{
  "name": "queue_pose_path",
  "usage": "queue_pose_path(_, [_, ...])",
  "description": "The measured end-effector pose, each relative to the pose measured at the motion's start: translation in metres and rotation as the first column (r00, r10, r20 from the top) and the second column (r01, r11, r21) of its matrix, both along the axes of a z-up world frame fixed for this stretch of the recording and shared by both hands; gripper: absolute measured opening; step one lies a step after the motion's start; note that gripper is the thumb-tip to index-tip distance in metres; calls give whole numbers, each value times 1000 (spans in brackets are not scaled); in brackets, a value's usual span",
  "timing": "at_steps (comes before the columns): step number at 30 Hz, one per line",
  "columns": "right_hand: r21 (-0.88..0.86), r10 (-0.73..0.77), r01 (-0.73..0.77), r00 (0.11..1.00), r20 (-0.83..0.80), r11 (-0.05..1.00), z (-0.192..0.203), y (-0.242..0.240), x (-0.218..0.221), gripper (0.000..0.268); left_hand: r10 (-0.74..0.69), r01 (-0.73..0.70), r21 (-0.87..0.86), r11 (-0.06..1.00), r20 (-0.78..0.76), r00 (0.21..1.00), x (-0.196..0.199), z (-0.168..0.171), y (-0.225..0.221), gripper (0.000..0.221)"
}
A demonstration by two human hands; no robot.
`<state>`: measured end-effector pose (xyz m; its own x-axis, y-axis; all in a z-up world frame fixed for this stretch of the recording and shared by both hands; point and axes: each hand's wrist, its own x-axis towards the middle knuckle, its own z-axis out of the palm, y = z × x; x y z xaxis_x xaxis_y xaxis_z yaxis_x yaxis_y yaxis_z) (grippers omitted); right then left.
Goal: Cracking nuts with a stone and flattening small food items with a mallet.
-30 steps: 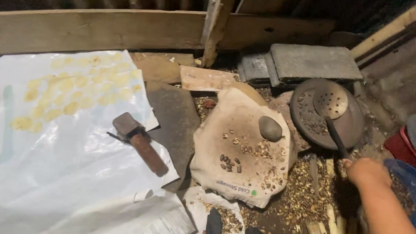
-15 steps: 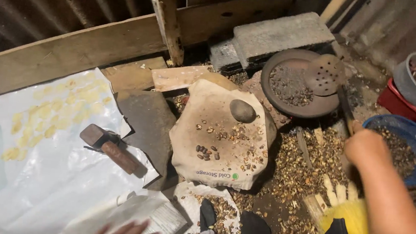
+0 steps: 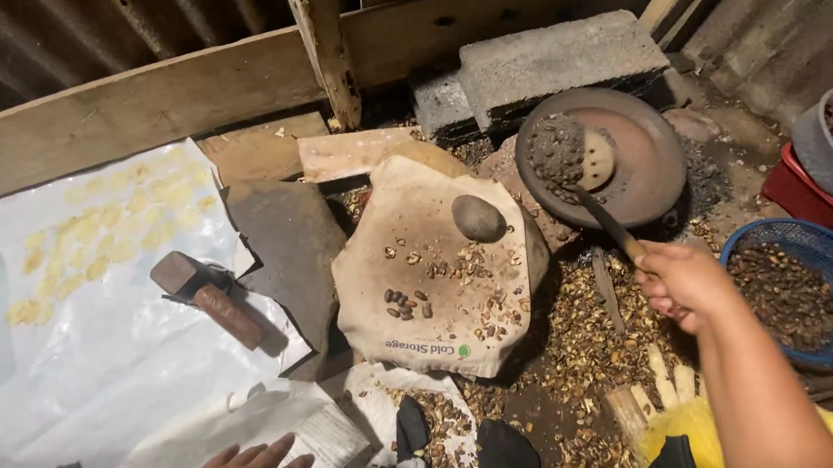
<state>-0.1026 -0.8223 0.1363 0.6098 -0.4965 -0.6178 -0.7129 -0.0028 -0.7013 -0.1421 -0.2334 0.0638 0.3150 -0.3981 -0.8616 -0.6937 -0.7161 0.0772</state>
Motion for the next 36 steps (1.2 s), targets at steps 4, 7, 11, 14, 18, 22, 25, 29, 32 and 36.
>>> queue_pose_path(4, [-402, 47, -101, 989, -141, 910, 26, 37, -11, 48, 73, -81, 53, 995, 132, 989, -17, -46, 14, 44])
queue_pose_path(7, [-830, 309, -365, 918, -248, 421, -22, 6, -44, 55, 314, -187, -322, 928, 407, 858, -38, -99, 36, 39])
queue_pose_path(11, [-657, 139, -303, 947, -290, 691, -7, 11, -40, 53, 237, -180, -187, 966, 353, 905, -35, -114, 46, 41])
queue_pose_path(14, [-761, 148, -264, 964, -220, 593, -40, -15, -35, 51, 322, -285, -151, 946, 382, 866, -28, -99, 29, 54])
queue_pose_path(18, [-565, 81, -159, 984, -160, 809, -24, -5, -34, 52, 246, -264, 156, 952, 123, 961, -5, -51, 2, 47])
queue_pose_path(22, [-703, 191, -259, 966, -177, 662, -13, -2, -61, 53, 158, -166, 111, 980, 81, 984, -11, -49, 8, 43])
queue_pose_path(25, [-693, 157, -260, 965, -209, 673, -46, -29, -72, 60, 8, -11, -37, 999, -64, 998, -2, -12, -5, 45])
queue_pose_path(29, [-585, 231, -333, 942, -243, 739, -75, -41, -47, 63, -71, 115, -408, 906, 122, 990, -1, 8, -11, 54])
queue_pose_path(32, [-678, 232, -679, 733, -639, 279, -49, 5, -18, 62, 66, 75, -548, 833, 233, 970, 10, 43, -37, 77])
queue_pose_path(36, [-781, 715, -555, 667, -212, 287, -8, 133, 41, 37, 227, -44, -655, 754, 198, 953, 36, 83, -65, 66])
